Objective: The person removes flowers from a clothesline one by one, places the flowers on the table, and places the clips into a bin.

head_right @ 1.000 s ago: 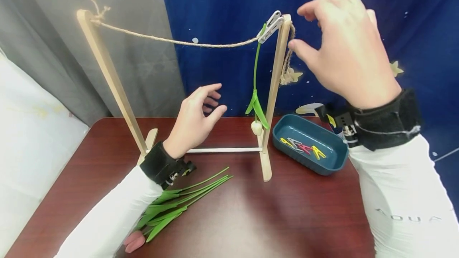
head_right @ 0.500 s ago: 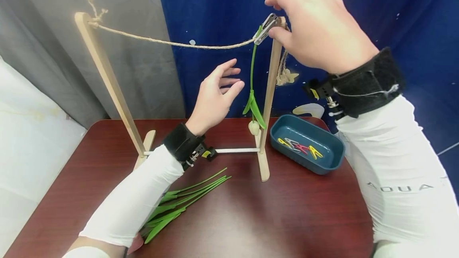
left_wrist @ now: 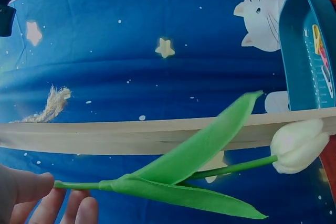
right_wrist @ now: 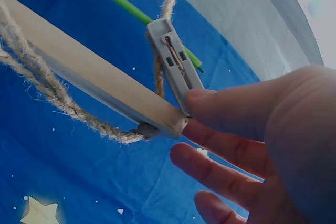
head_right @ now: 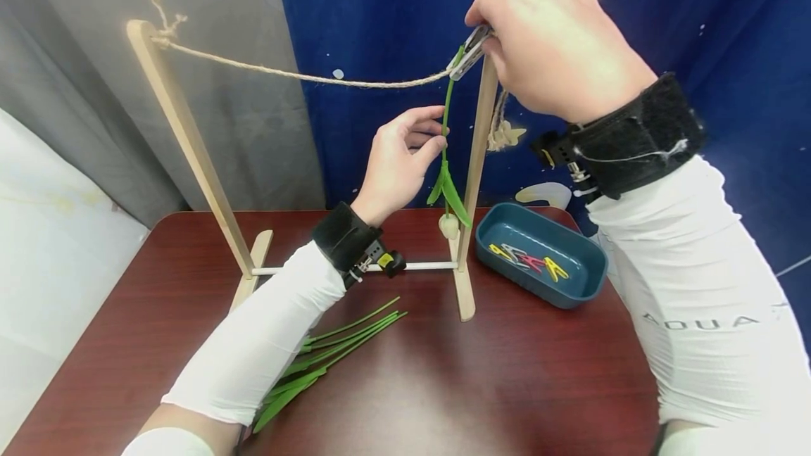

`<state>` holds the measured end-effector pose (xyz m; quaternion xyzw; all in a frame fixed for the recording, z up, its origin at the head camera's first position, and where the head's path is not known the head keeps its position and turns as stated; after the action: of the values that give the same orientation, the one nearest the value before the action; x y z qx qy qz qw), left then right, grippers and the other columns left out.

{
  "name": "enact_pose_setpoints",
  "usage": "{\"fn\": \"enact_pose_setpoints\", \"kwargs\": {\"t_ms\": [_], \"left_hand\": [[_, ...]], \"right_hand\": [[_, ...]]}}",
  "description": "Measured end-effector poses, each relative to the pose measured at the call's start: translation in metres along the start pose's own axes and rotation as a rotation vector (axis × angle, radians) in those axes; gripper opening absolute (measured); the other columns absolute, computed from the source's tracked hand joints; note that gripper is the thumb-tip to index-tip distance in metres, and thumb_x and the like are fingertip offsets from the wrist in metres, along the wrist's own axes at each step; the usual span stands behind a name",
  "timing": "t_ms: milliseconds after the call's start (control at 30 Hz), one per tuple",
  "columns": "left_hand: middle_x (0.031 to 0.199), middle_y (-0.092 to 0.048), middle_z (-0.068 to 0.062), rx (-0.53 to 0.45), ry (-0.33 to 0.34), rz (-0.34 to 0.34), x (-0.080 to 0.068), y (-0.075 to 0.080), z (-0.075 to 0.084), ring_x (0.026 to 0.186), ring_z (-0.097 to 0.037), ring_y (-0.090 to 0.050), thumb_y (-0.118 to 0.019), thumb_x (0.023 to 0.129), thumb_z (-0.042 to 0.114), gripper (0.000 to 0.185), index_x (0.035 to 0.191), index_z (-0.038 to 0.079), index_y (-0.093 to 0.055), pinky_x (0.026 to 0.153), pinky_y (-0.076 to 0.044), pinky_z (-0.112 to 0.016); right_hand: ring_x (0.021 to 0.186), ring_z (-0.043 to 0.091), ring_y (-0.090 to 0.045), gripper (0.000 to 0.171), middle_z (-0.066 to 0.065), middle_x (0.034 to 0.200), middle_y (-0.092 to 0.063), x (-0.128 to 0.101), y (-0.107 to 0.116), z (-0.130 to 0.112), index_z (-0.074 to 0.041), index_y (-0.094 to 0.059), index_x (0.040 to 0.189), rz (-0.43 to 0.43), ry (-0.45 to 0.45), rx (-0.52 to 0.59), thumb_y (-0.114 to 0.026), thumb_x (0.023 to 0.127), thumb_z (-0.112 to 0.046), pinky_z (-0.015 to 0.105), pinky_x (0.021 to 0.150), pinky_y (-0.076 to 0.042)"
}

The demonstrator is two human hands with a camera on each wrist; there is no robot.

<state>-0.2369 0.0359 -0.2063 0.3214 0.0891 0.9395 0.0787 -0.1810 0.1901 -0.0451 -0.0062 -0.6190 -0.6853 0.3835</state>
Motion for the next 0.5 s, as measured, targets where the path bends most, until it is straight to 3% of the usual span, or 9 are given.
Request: {"fn": "enact_pose_setpoints", "kwargs": {"t_ms": [233,500], "left_hand": [[0.110,-0.071,-0.009,0.006,-0.009,0.006,0.0014,-0.0025,0.0014,0.097,-0.012,-0.072,-0.068,0.102,0.000,0.033,0.135,0.003,-0.068,0.086,-0.054,-0.017],[0.108,-0.071,-0.007,0.009,-0.011,0.019,0.0004,-0.0019,0.0015,0.095,-0.011,-0.072,-0.067,0.103,-0.001,0.030,0.133,0.004,-0.070,0.085,-0.055,-0.018]], "right_hand": [[0.118,0.053,-0.047,0.025,0.034,0.121,-0.063,-0.0013,-0.0004,-0.0001,0.010,-0.066,0.128,0.019,0.010,0.008,-0.057,0.106,0.002,0.070,0.093,-0.030],[0.121,0.053,-0.045,0.022,0.033,0.119,-0.064,-0.0021,-0.0008,0.0008,0.009,-0.068,0.124,0.045,0.020,0.005,-0.059,0.105,0.003,0.072,0.101,-0.024]]}}
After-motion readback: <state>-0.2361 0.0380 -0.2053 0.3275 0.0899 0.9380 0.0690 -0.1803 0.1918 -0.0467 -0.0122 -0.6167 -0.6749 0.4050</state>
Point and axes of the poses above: each hand's wrist, its own x-axis towards the middle knuckle, its own y-axis out of the back of the hand, z = x × y, the point moved 2 cm from there along x, towards the middle knuckle
